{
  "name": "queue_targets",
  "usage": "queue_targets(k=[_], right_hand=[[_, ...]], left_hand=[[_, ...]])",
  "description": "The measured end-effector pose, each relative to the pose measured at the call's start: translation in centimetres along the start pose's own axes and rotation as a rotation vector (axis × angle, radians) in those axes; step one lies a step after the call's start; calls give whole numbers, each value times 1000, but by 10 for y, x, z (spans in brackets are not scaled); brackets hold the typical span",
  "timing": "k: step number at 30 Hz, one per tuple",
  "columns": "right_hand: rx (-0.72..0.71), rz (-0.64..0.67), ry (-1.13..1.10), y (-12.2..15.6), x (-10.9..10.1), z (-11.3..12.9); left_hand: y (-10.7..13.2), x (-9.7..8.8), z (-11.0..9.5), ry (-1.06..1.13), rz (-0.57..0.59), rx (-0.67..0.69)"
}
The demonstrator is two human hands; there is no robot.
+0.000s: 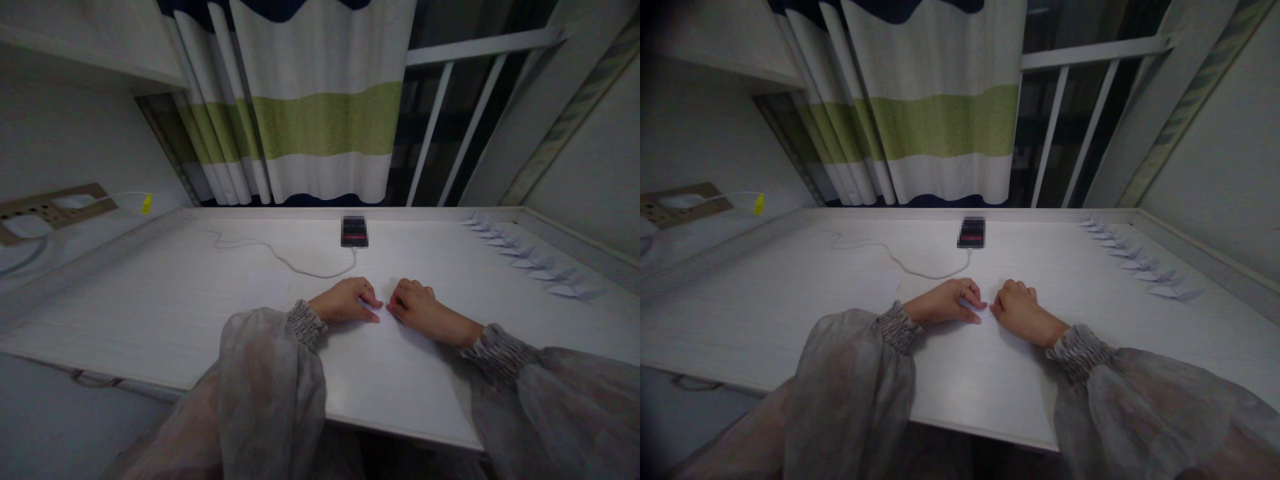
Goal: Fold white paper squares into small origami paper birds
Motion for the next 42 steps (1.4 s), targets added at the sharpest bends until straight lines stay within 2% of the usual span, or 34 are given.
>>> queue_targets(k=[14, 24, 31, 36, 42], right_hand=[[51, -93, 80, 1, 6, -4], [29, -155, 131, 4, 9, -2], [34, -218, 40, 6, 7, -4], [72, -169, -58, 5, 7, -7], [22, -136, -87, 6, 5, -1]], left_hand=[[-2, 2, 2, -45, 19, 23], [-1, 3, 0, -64, 42, 32], [-1, 3, -2, -72, 44, 53], [-1, 4, 0, -58, 26, 76], [3, 1, -3, -80, -17, 101]])
Point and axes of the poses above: each hand's wrist, its own y-axis away from the middle knuckle, its own x-axis out of the palm, z = x × y, the point moved 9 cm from there along -y, towards the middle knuckle, and after that the axes turned 3 degrees about y, right-handed, at the moved point
